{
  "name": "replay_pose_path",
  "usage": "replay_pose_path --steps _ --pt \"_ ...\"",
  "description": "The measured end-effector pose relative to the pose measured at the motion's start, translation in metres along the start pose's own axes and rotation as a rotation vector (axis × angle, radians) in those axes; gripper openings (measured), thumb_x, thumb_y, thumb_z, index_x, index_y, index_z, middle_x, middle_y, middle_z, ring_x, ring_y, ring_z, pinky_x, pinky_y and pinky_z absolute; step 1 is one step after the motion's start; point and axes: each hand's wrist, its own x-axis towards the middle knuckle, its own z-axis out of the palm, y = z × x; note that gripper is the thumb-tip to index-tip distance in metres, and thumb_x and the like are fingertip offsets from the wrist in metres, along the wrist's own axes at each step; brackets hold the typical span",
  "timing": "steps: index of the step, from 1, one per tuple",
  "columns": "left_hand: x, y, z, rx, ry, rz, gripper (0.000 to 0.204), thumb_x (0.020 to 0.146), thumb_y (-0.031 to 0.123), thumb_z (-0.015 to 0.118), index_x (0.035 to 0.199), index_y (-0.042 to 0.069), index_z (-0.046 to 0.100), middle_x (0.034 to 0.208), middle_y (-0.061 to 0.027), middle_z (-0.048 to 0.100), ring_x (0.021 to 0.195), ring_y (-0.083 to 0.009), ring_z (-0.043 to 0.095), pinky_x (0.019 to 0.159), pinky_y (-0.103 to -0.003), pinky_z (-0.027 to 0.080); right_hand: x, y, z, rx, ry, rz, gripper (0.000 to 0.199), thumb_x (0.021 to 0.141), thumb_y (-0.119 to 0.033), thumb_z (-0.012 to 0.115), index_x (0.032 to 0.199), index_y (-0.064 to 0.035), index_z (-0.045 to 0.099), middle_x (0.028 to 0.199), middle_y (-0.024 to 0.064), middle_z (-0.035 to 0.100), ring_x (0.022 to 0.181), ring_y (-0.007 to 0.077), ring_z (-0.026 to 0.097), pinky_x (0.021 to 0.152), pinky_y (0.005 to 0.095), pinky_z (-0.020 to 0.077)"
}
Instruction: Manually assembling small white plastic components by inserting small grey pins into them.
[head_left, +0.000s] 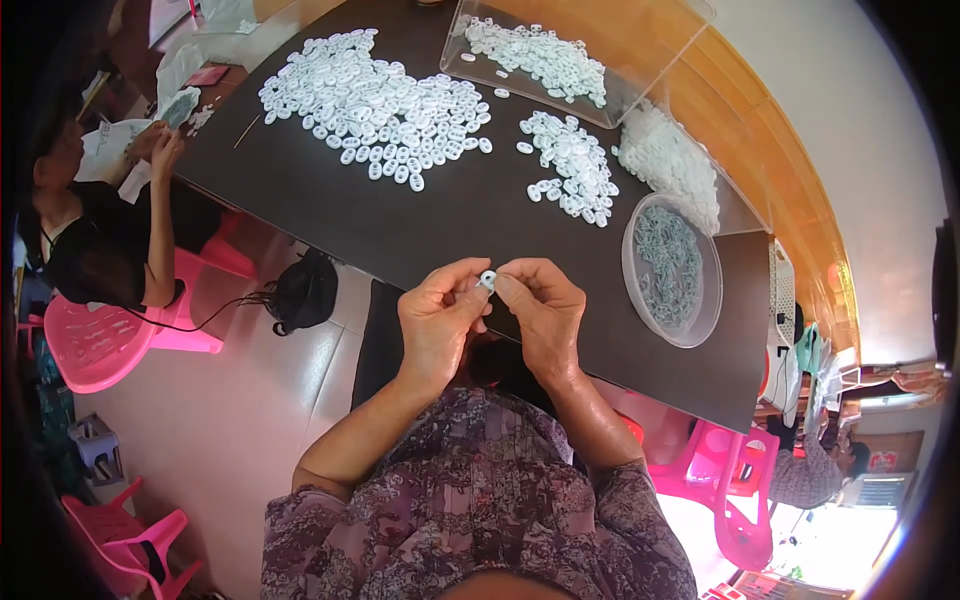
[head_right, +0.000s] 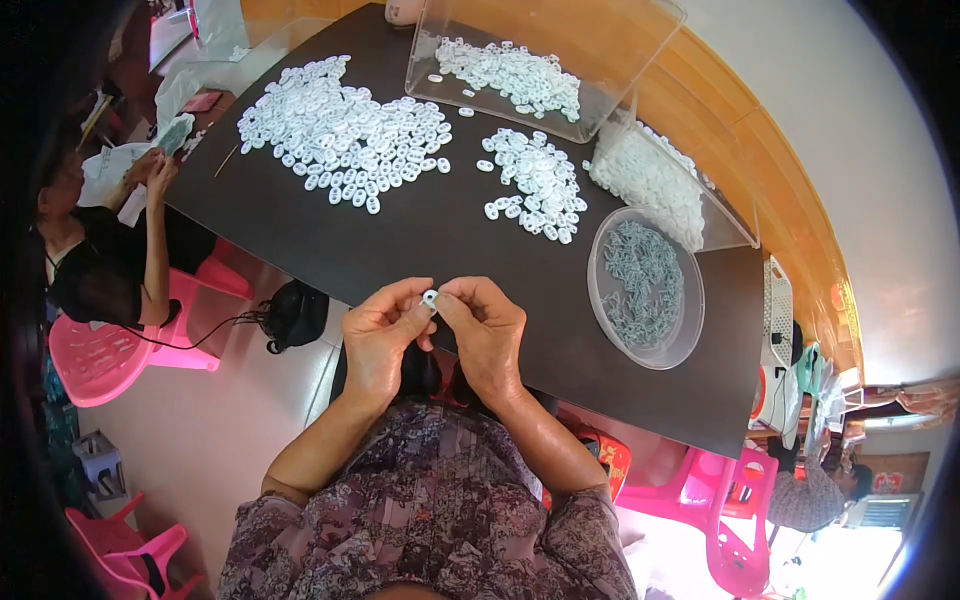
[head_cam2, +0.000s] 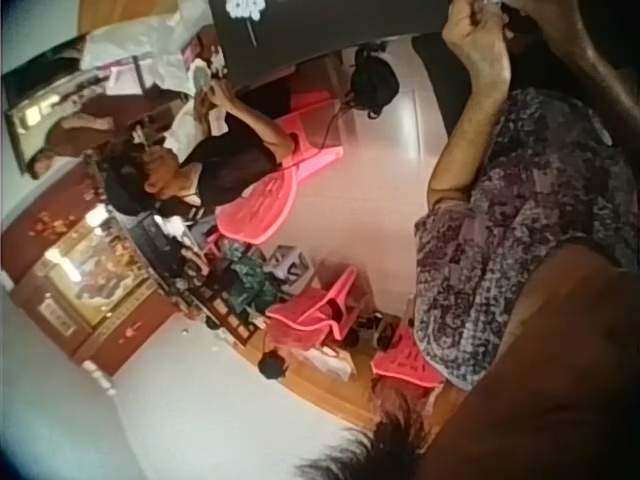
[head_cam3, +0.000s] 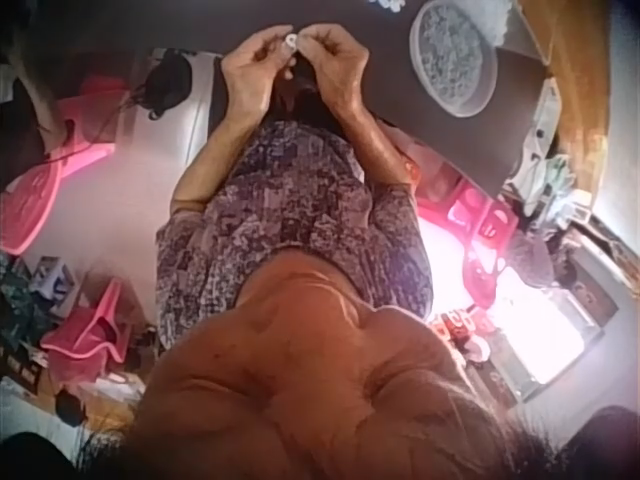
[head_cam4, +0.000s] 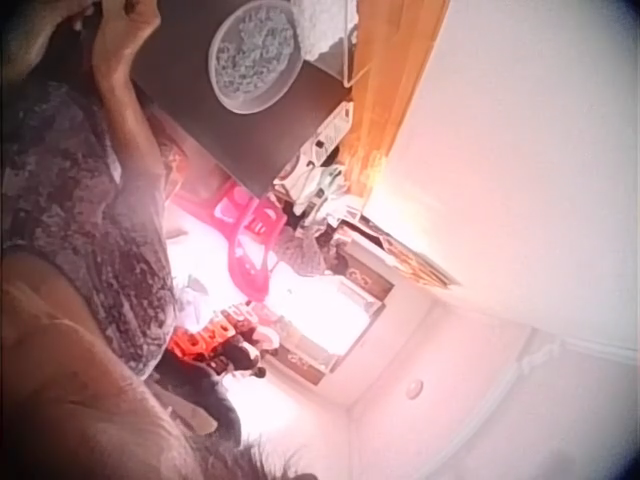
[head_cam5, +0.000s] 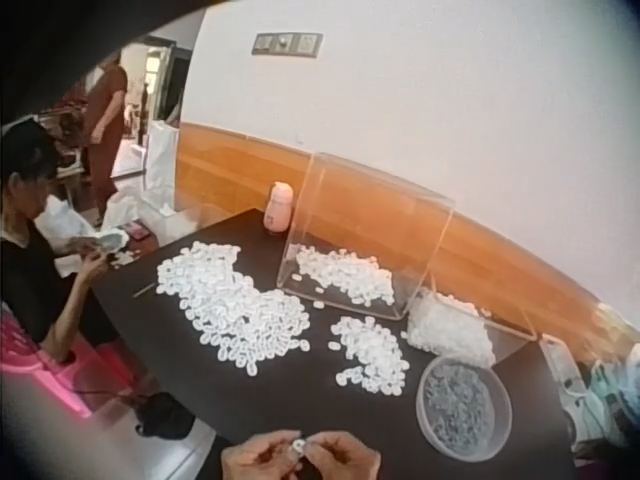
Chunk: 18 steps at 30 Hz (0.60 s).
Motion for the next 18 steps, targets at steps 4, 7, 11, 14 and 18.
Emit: replay_pose_path --steps 4,7,11,14,18 --pt "0.003 0.006 -0.003 0.013 -0.044 -0.042 0.024 0.086 -0.003 0.060 0.109 -0.004 0.063 0.081 -0.0046 0.060 0.067 -0.0090 0.056 0.054 -0.020 0.047 0.001 0.000 0.001 -0.002 -0.034 -0.036 0.006 0.087 0.002 0.059 0.093 0.0022 0.061 0.083 0.0022 0.063 0.076 0.0066 0.057 0.068 0.0209 0.0467" --pt "0.002 0.010 -0.002 0.002 -0.054 -0.043 0.023 0.085 -0.004 0.060 0.108 -0.005 0.063 0.082 -0.0064 0.061 0.068 -0.0122 0.058 0.055 -0.023 0.049 -0.002 -0.002 0.002 -0.077 -0.046 -0.059 0.009 0.086 0.002 0.059 0.096 0.0021 0.060 0.083 0.0039 0.062 0.073 0.0072 0.058 0.067 0.0221 0.0476" --pt "0.002 0.011 -0.002 -0.058 -0.048 -0.035 0.022 0.087 -0.002 0.060 0.108 -0.005 0.062 0.081 -0.0045 0.062 0.064 -0.0062 0.055 0.055 -0.018 0.046 -0.004 -0.001 -0.004 -0.229 -0.116 -0.135 0.024 0.079 0.003 0.066 0.101 -0.0004 0.060 0.085 0.0054 0.058 0.072 0.0096 0.056 0.066 0.0238 0.0464" --pt "0.001 0.014 0.002 -0.057 -0.010 -0.033 0.020 0.088 -0.002 0.059 0.108 -0.006 0.062 0.081 -0.0037 0.063 0.066 -0.0057 0.055 0.058 -0.018 0.046 -0.001 -0.004 -0.007 -0.451 -0.142 -0.322 0.029 0.075 0.005 0.069 0.103 0.0003 0.060 0.086 0.0026 0.056 0.073 0.0077 0.053 0.067 0.0228 0.0450" --pt "-0.001 0.018 0.005 -0.089 -0.024 -0.035 0.020 0.089 -0.001 0.058 0.108 -0.006 0.062 0.082 -0.0031 0.063 0.068 -0.0056 0.056 0.063 -0.019 0.046 0.000 -0.010 -0.007 -0.494 -0.142 -0.396 0.033 0.071 0.005 0.070 0.102 -0.0001 0.060 0.086 0.0045 0.055 0.072 0.0089 0.051 0.066 0.0234 0.0444"
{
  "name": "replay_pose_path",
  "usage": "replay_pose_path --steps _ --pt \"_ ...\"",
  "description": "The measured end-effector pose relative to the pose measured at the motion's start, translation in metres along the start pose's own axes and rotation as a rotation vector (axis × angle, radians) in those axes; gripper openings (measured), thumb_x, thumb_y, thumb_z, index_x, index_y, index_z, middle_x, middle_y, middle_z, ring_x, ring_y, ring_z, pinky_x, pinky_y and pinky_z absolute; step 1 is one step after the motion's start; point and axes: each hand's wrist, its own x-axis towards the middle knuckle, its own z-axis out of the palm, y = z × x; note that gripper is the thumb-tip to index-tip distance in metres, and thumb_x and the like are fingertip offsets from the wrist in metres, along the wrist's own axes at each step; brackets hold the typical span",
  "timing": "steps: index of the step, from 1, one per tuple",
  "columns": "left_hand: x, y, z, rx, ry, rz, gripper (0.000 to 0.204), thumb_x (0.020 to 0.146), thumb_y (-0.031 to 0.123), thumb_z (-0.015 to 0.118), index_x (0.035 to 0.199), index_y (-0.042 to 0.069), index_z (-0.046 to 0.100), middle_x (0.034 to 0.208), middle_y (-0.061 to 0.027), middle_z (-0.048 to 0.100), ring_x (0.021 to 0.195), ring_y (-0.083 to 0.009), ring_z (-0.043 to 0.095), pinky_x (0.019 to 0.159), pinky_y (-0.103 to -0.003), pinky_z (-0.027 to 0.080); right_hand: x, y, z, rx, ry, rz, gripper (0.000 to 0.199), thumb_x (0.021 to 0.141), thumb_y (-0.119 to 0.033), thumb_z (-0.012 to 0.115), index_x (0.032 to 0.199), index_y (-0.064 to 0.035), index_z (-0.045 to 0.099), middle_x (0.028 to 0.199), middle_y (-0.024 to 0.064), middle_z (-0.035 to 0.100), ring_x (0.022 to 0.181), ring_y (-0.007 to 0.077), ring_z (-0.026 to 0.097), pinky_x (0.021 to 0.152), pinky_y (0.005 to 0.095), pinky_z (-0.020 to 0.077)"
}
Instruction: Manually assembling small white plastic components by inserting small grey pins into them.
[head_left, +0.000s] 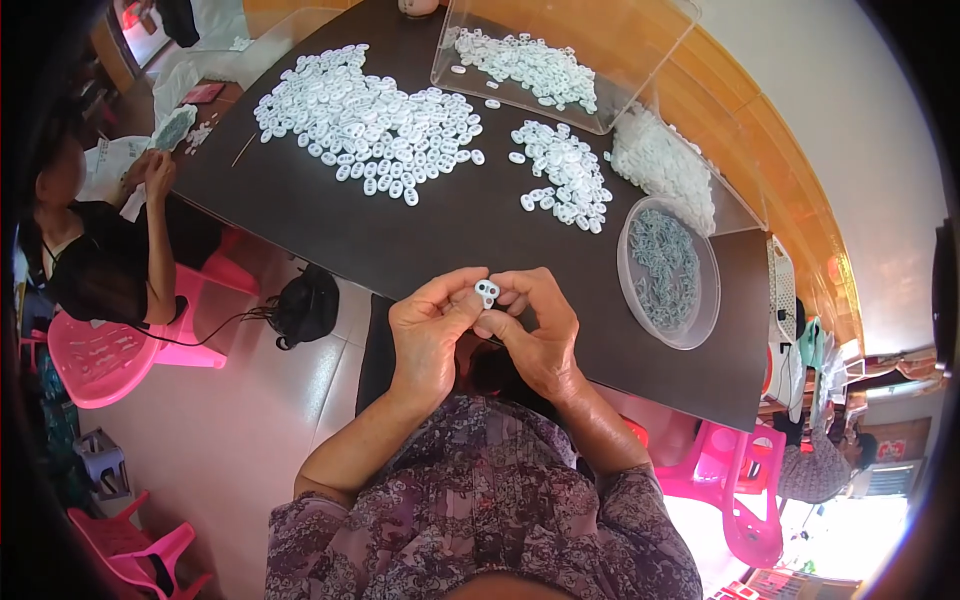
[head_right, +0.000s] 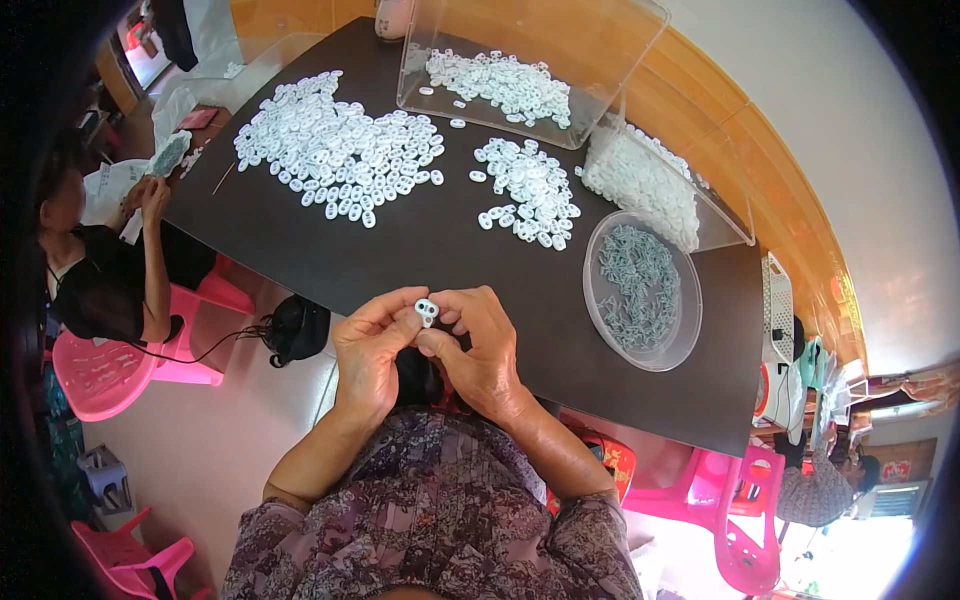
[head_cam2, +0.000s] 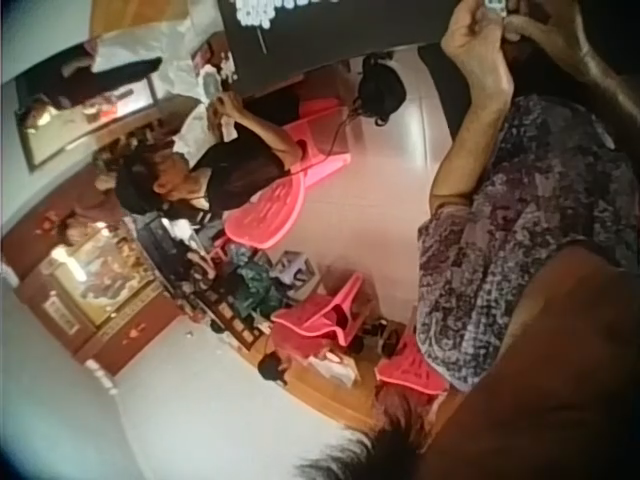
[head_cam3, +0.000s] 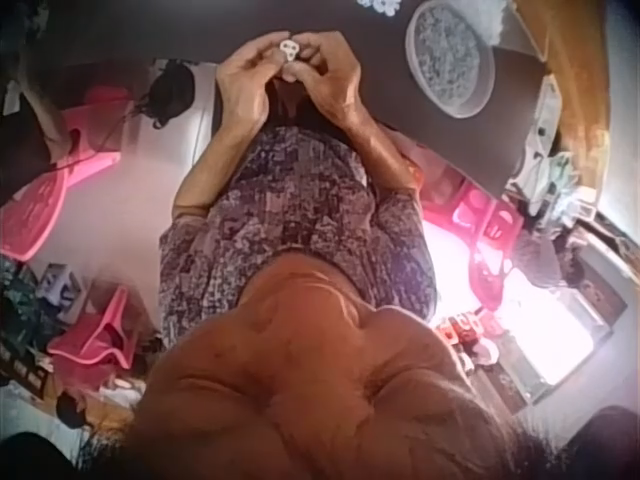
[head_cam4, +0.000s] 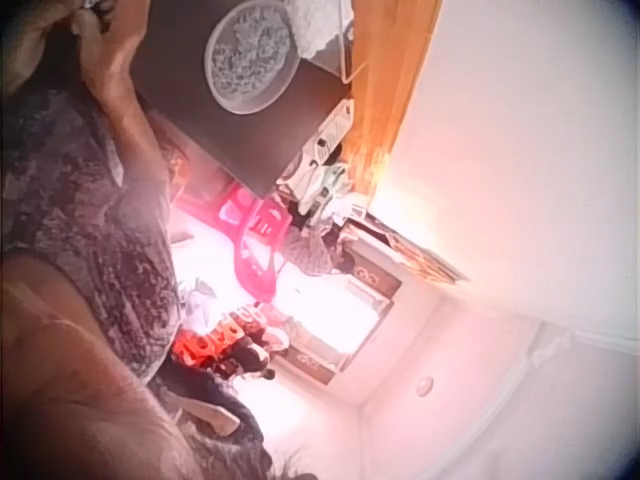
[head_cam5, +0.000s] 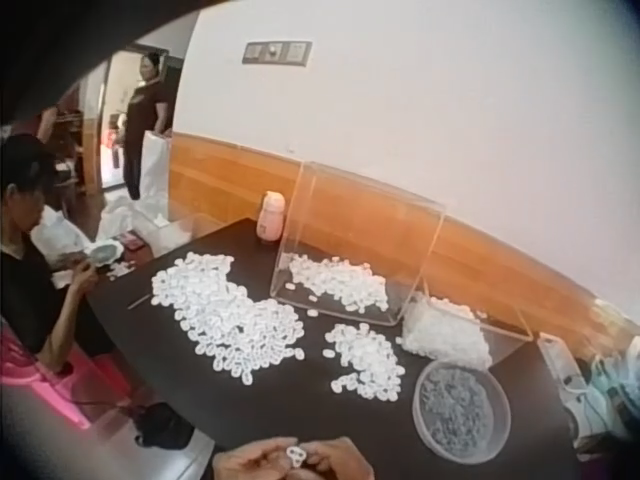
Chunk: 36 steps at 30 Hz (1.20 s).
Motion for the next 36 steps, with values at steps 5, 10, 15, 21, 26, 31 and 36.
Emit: replay_pose_path --steps 5,10,15,21,26,31,36 --pt "-0.004 0.003 -0.003 0.058 -0.079 0.025 0.021 0.090 0.000 0.058 0.109 -0.006 0.062 0.086 -0.0035 0.061 0.073 -0.0073 0.057 0.069 -0.020 0.047 -0.001 -0.003 0.002 0.028 0.086 -0.066 0.029 0.067 0.005 0.071 0.095 -0.0012 0.063 0.082 0.0045 0.061 0.070 0.0161 0.051 0.062 0.0270 0.0446" --pt "-0.006 0.002 -0.008 0.165 -0.126 0.130 0.024 0.089 0.000 0.059 0.112 -0.005 0.061 0.093 -0.0035 0.057 0.081 -0.0078 0.056 0.072 -0.020 0.047 -0.002 0.000 0.001 0.063 0.085 -0.065 0.030 0.067 0.006 0.070 0.096 -0.0007 0.063 0.085 0.0061 0.062 0.071 0.0162 0.052 0.061 0.0271 0.0449" --pt "-0.008 0.006 -0.009 0.247 -0.140 0.168 0.025 0.088 -0.001 0.060 0.113 -0.004 0.061 0.093 -0.0028 0.056 0.083 -0.0074 0.055 0.073 -0.019 0.046 -0.004 0.004 0.000 0.066 0.040 -0.112 0.032 0.072 0.009 0.069 0.102 0.0012 0.061 0.088 0.0064 0.057 0.073 0.0104 0.052 0.065 0.0229 0.0438" --pt "-0.005 0.005 -0.012 0.190 -0.169 0.140 0.027 0.089 0.001 0.059 0.115 -0.003 0.061 0.092 -0.0029 0.057 0.081 -0.0073 0.055 0.071 -0.018 0.046 -0.004 0.002 0.002 0.097 0.044 -0.106 0.031 0.072 0.010 0.069 0.102 0.0023 0.062 0.087 0.0064 0.058 0.073 0.0108 0.052 0.065 0.0232 0.0436" --pt "-0.004 -0.003 -0.013 0.463 -0.152 0.373 0.027 0.091 0.003 0.058 0.117 -0.002 0.061 0.088 -0.0026 0.057 0.077 -0.0074 0.054 0.067 -0.019 0.044 -0.004 -0.002 0.006 0.067 0.093 -0.121 0.033 0.068 0.008 0.070 0.099 0.0010 0.063 0.084 0.0085 0.063 0.068 0.0157 0.054 0.057 0.0258 0.0460" --pt "-0.008 -0.010 -0.009 0.448 -0.078 0.452 0.023 0.091 0.004 0.057 0.114 -0.002 0.062 0.087 -0.0029 0.057 0.075 -0.0078 0.053 0.065 -0.020 0.044 -0.006 -0.003 0.011 0.097 0.144 -0.123 0.033 0.066 0.009 0.070 0.098 0.0012 0.064 0.083 0.0086 0.063 0.068 0.0156 0.054 0.057 0.0260 0.0457" --pt "-0.010 -0.011 -0.001 0.571 -0.014 0.589 0.019 0.092 0.004 0.057 0.108 -0.001 0.064 0.085 -0.0032 0.056 0.073 -0.0079 0.052 0.064 -0.020 0.043 -0.010 0.000 0.015 0.110 0.190 -0.140 0.032 0.066 0.009 0.070 0.097 0.0012 0.064 0.083 0.0085 0.063 0.067 0.0158 0.054 0.057 0.0260 0.0453"
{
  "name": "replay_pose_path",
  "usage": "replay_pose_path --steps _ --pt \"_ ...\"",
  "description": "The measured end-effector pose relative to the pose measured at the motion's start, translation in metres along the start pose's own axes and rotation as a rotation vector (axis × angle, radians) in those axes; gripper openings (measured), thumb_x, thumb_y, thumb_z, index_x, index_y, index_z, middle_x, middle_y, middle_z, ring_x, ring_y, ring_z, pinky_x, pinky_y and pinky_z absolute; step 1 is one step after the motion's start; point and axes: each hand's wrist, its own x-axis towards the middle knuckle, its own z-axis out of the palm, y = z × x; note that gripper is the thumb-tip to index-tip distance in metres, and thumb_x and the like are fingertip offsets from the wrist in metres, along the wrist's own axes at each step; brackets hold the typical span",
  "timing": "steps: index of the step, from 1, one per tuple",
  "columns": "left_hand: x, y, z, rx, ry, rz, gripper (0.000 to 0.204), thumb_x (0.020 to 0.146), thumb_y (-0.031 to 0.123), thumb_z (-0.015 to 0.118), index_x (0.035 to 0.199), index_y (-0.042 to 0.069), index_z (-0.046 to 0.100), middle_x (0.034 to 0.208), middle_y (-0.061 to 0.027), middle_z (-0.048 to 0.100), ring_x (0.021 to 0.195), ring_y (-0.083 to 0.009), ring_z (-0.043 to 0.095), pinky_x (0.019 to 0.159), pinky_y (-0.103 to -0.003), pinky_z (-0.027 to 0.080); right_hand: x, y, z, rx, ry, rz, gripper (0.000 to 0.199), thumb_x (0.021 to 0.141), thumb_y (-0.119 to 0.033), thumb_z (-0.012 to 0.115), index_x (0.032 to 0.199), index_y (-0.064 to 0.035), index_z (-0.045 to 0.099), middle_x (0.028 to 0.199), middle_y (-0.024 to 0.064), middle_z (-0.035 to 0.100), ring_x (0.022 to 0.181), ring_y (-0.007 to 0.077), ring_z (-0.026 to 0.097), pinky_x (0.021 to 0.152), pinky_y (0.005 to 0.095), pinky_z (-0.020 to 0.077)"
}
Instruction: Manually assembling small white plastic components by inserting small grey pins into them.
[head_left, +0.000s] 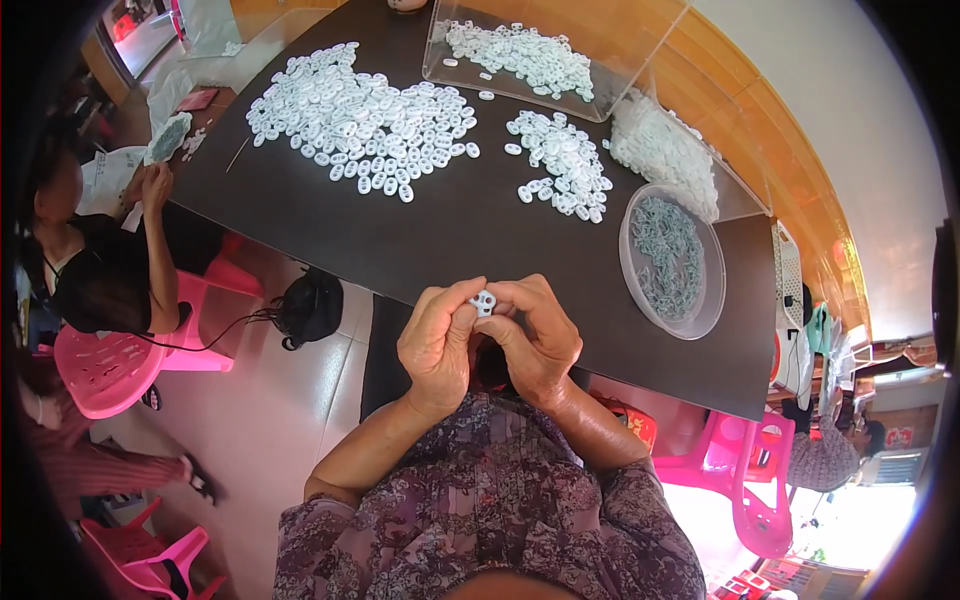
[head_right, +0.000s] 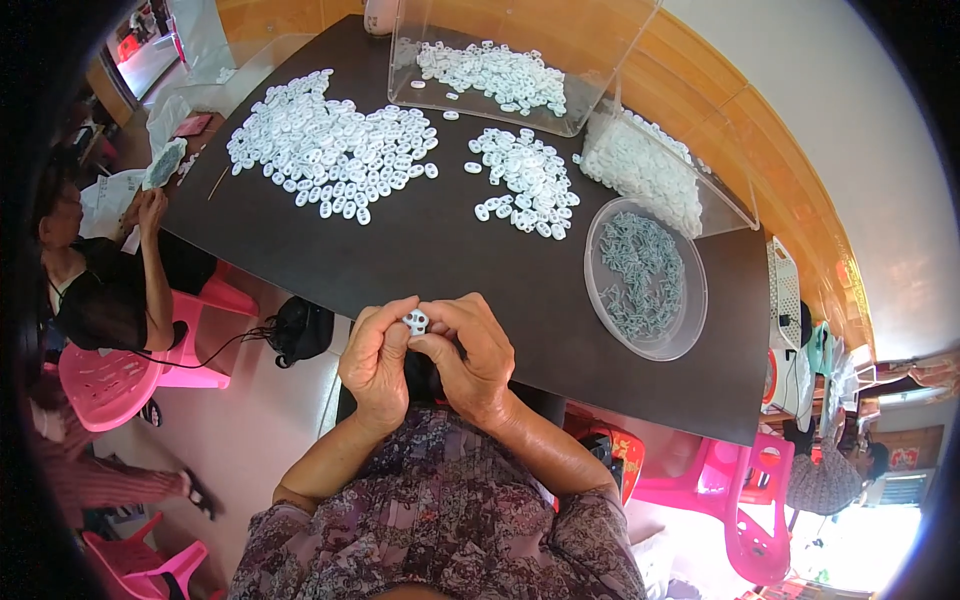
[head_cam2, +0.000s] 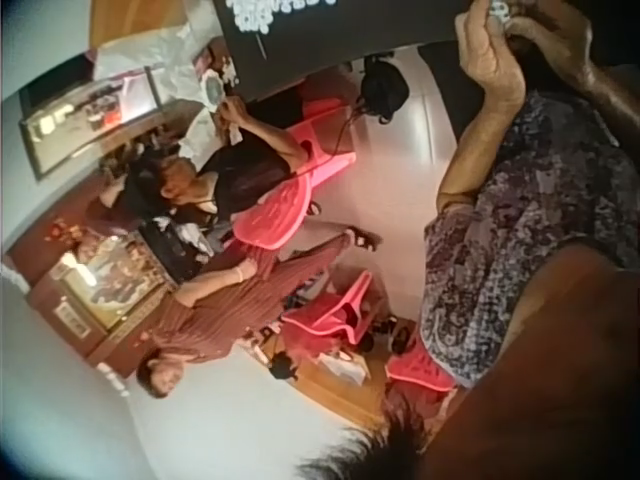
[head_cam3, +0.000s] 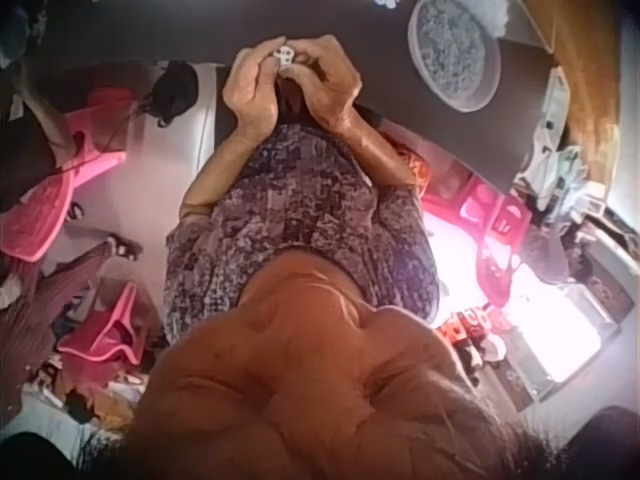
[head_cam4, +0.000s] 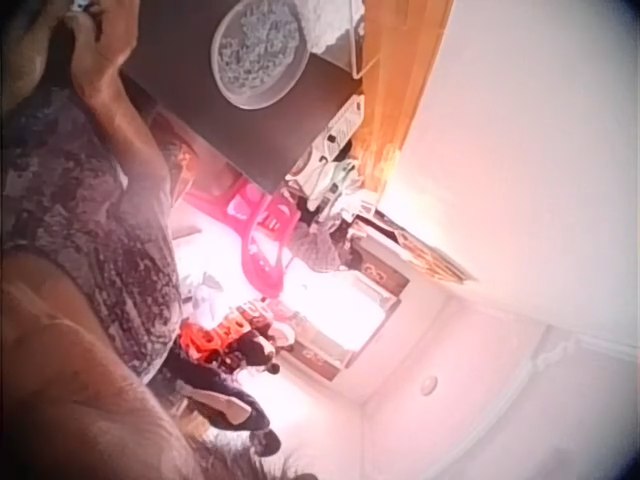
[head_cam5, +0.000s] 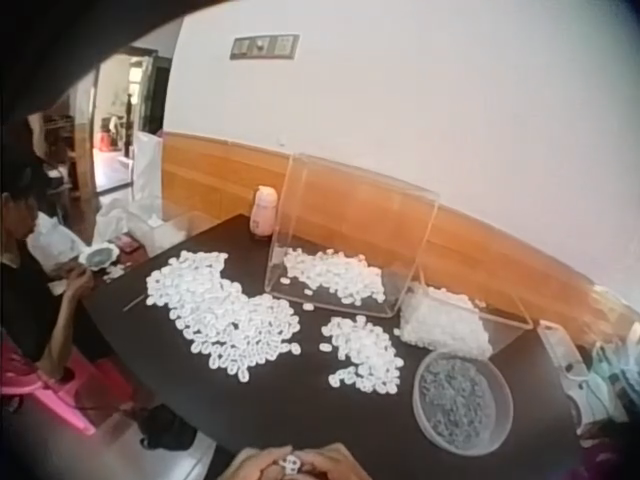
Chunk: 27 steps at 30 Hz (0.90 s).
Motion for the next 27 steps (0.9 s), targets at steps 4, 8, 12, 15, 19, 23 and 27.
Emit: replay_pose_path --steps 4,8,12,15,19,23,27 --pt "-0.002 -0.002 0.001 -0.037 0.002 -0.031 0.017 0.092 0.004 0.056 0.107 -0.001 0.064 0.084 -0.0029 0.055 0.072 -0.0077 0.051 0.062 -0.020 0.042 -0.002 0.000 0.000 -0.011 0.020 -0.015 0.031 0.066 0.009 0.070 0.095 0.0009 0.063 0.083 0.0082 0.063 0.067 0.0158 0.054 0.058 0.0262 0.0453" --pt "-0.002 -0.002 -0.002 -0.184 -0.050 -0.184 0.018 0.093 0.004 0.055 0.108 -0.001 0.063 0.083 -0.0011 0.054 0.069 -0.0064 0.049 0.060 -0.019 0.040 -0.004 0.000 0.000 -0.003 0.011 0.031 0.032 0.066 0.009 0.071 0.096 0.0007 0.063 0.084 0.0080 0.063 0.068 0.0161 0.054 0.059 0.0264 0.0457" --pt "-0.003 0.003 -0.005 -0.164 -0.043 -0.149 0.019 0.094 0.006 0.054 0.109 -0.002 0.063 0.084 -0.0005 0.053 0.069 -0.0053 0.048 0.059 -0.018 0.040 -0.003 -0.003 0.000 0.011 0.005 0.007 0.033 0.066 0.008 0.072 0.097 0.0008 0.063 0.085 0.0081 0.063 0.069 0.0164 0.054 0.059 0.0264 0.0458" --pt "-0.004 0.008 -0.008 -0.241 -0.071 -0.228 0.023 0.095 0.012 0.054 0.110 -0.004 0.062 0.092 -0.0019 0.055 0.083 -0.0076 0.050 0.074 -0.020 0.042 -0.005 -0.005 -0.001 0.012 -0.026 -0.012 0.030 0.073 0.012 0.067 0.102 0.0045 0.060 0.087 0.0081 0.059 0.073 0.0127 0.054 0.063 0.0233 0.0449" --pt "-0.006 0.004 -0.011 -0.236 -0.070 -0.216 0.024 0.095 0.012 0.054 0.111 -0.004 0.062 0.094 -0.0032 0.056 0.084 -0.0088 0.052 0.076 -0.021 0.043 -0.004 -0.009 -0.001 0.013 -0.045 -0.003 0.032 0.072 0.011 0.068 0.102 0.0043 0.061 0.087 0.0085 0.060 0.074 0.0136 0.053 0.063 0.0240 0.0453" --pt "-0.008 0.004 -0.010 -0.181 -0.043 -0.151 0.023 0.095 0.012 0.055 0.110 -0.004 0.062 0.092 -0.0036 0.057 0.084 -0.0091 0.052 0.077 -0.021 0.043 -0.004 -0.009 -0.001 -0.011 -0.054 -0.026 0.033 0.071 0.008 0.069 0.103 0.0043 0.061 0.087 0.0084 0.060 0.074 0.0147 0.053 0.063 0.0246 0.0454" --pt "-0.007 0.004 -0.007 -0.109 0.001 -0.061 0.019 0.092 0.007 0.058 0.106 -0.003 0.064 0.087 -0.0051 0.059 0.075 -0.0090 0.053 0.065 -0.020 0.044 -0.005 -0.009 0.001 -0.001 -0.032 -0.034 0.032 0.071 0.007 0.070 0.101 0.0038 0.061 0.087 0.0088 0.061 0.074 0.0160 0.053 0.063 0.0257 0.0456"
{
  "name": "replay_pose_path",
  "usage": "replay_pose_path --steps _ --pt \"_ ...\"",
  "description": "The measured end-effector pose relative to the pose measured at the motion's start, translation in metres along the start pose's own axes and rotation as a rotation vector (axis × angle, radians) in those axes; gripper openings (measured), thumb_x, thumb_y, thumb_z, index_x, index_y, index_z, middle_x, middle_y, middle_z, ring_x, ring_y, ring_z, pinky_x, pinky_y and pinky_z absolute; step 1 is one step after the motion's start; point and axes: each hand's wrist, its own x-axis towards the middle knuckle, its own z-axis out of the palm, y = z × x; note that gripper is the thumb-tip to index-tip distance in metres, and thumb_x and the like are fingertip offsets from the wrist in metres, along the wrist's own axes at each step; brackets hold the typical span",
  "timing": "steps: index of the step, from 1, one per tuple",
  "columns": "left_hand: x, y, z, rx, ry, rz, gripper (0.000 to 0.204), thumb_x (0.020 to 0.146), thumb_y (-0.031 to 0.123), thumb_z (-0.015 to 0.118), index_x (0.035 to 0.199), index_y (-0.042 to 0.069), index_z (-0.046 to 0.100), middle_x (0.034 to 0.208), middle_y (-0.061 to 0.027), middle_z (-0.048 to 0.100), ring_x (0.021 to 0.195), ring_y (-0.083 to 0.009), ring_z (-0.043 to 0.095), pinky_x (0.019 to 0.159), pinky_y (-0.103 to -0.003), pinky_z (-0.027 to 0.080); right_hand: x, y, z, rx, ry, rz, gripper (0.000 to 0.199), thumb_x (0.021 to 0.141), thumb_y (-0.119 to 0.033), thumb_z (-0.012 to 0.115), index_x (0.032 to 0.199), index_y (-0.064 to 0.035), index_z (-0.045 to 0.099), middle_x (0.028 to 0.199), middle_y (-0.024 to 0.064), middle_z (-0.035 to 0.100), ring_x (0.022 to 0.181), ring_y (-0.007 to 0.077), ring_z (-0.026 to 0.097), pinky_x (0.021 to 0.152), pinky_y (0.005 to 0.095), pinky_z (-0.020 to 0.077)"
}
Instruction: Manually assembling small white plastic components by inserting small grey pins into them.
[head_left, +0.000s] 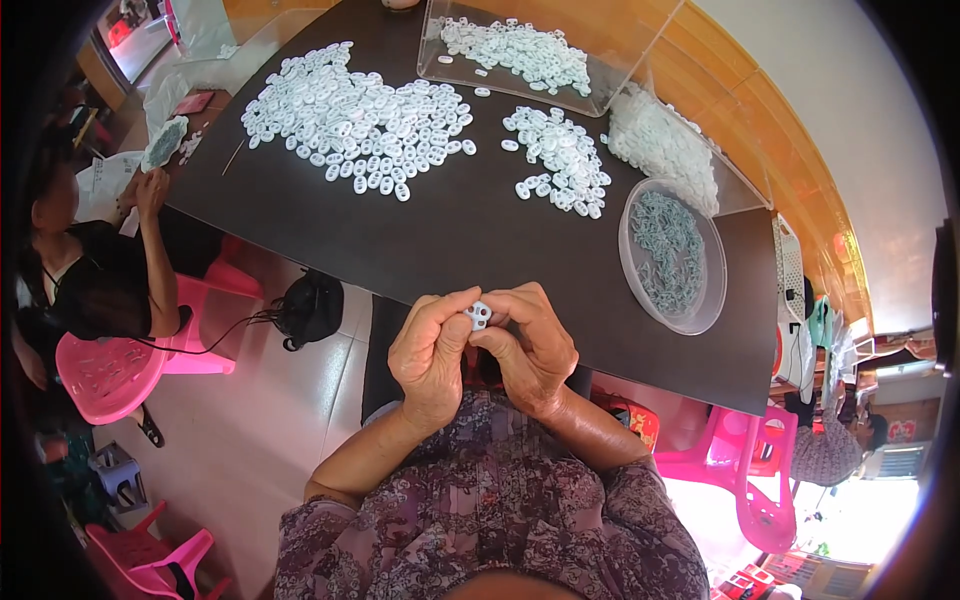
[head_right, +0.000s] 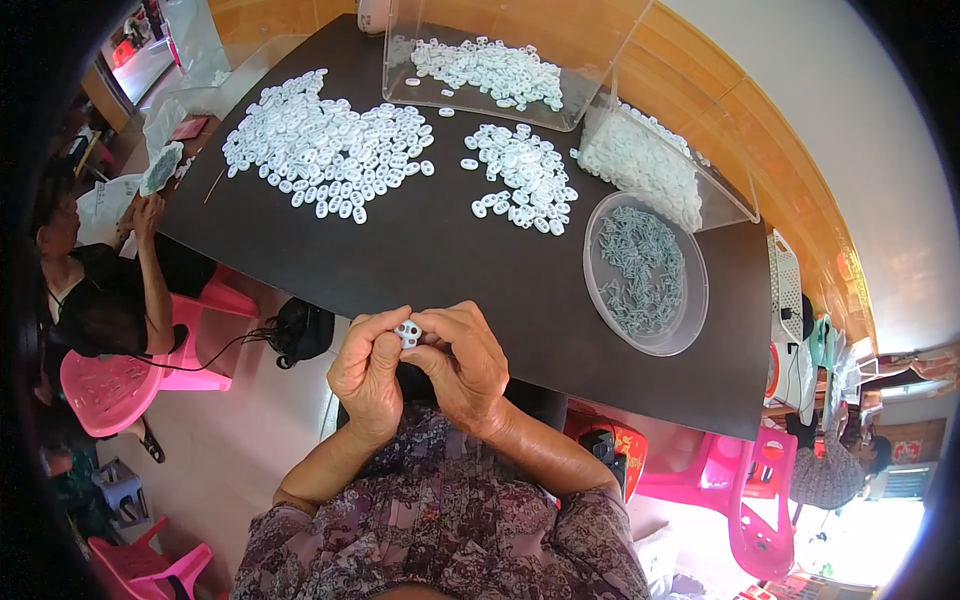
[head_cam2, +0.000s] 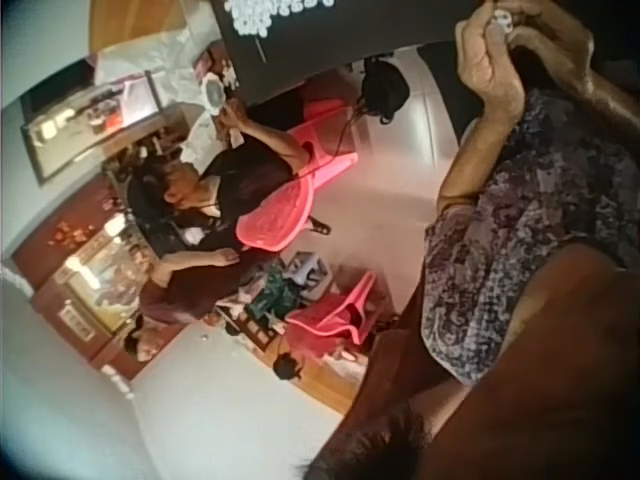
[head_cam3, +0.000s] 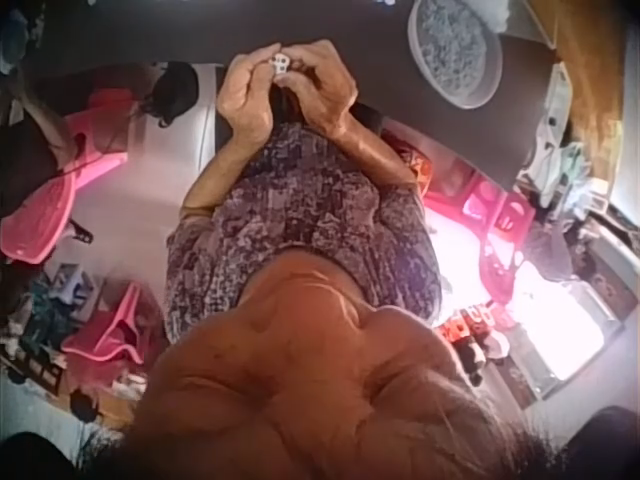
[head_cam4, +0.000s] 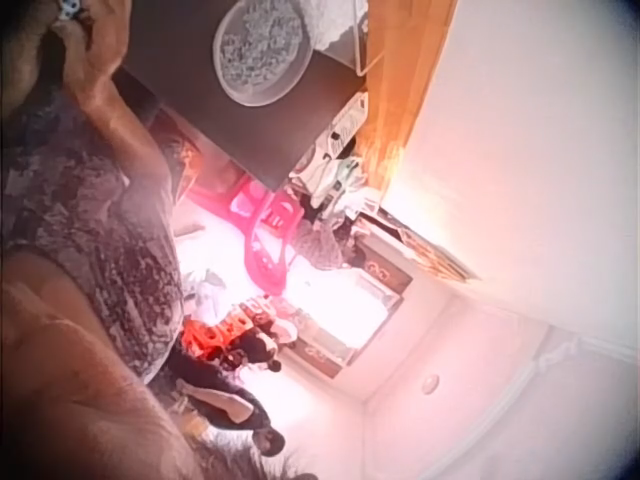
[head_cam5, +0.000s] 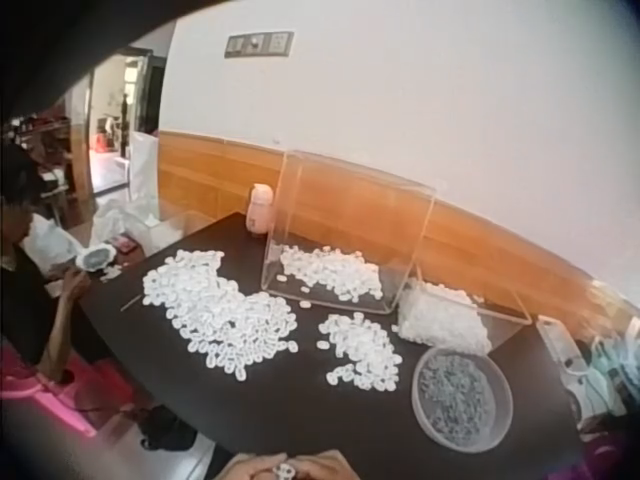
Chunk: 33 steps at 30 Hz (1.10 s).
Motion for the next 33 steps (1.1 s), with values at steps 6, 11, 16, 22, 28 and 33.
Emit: replay_pose_path --steps 6,11,16,22,28,33 --pt "-0.002 -0.006 0.003 0.006 0.042 0.065 0.016 0.092 0.007 0.057 0.103 -0.003 0.064 0.084 -0.0053 0.058 0.072 -0.0102 0.053 0.063 -0.021 0.043 0.001 -0.001 0.002 -0.017 0.030 -0.035 0.030 0.070 0.006 0.070 0.098 0.0028 0.062 0.087 0.0098 0.062 0.075 0.0183 0.055 0.065 0.0269 0.0460" --pt "-0.003 -0.006 0.005 -0.001 0.070 0.060 0.017 0.093 0.009 0.056 0.102 -0.003 0.063 0.084 -0.0053 0.058 0.073 -0.0103 0.053 0.064 -0.021 0.043 0.000 0.001 0.004 -0.074 0.035 -0.066 0.031 0.069 0.002 0.074 0.098 0.0017 0.062 0.088 0.0099 0.062 0.073 0.0201 0.055 0.061 0.0275 0.0470" --pt "-0.005 -0.007 0.005 -0.031 0.069 0.041 0.018 0.094 0.010 0.055 0.103 -0.003 0.063 0.086 -0.0053 0.058 0.074 -0.0103 0.054 0.066 -0.021 0.044 -0.004 0.000 0.007 -0.065 0.063 -0.062 0.033 0.070 0.000 0.074 0.100 0.0013 0.061 0.090 0.0097 0.061 0.075 0.0203 0.055 0.063 0.0275 0.0470" --pt "-0.009 -0.005 0.003 -0.013 0.061 0.038 0.019 0.094 0.011 0.055 0.104 -0.003 0.063 0.086 -0.0050 0.057 0.074 -0.0098 0.053 0.065 -0.021 0.044 -0.004 -0.002 0.007 -0.088 0.038 -0.048 0.032 0.071 -0.003 0.074 0.100 0.0011 0.061 0.090 0.0103 0.061 0.077 0.0223 0.056 0.065 0.0290 0.0475" --pt "-0.010 -0.007 0.005 -0.008 0.073 0.068 0.018 0.095 0.011 0.054 0.104 -0.002 0.061 0.081 -0.0038 0.054 0.069 -0.0089 0.049 0.061 -0.021 0.041 -0.004 0.002 0.009 -0.141 0.056 -0.128 0.030 0.071 -0.004 0.073 0.098 0.0015 0.060 0.089 0.0116 0.062 0.077 0.0257 0.057 0.066 0.0324 0.0481" --pt "-0.009 -0.006 0.009 -0.022 0.056 0.073 0.019 0.098 0.013 0.048 0.103 -0.003 0.057 0.081 -0.0012 0.048 0.073 -0.0078 0.043 0.066 -0.020 0.036 -0.002 0.003 0.011 -0.201 0.065 -0.213 0.029 0.071 -0.002 0.072 0.097 0.0020 0.059 0.089 0.0128 0.062 0.075 0.0272 0.057 0.065 0.0338 0.0483"
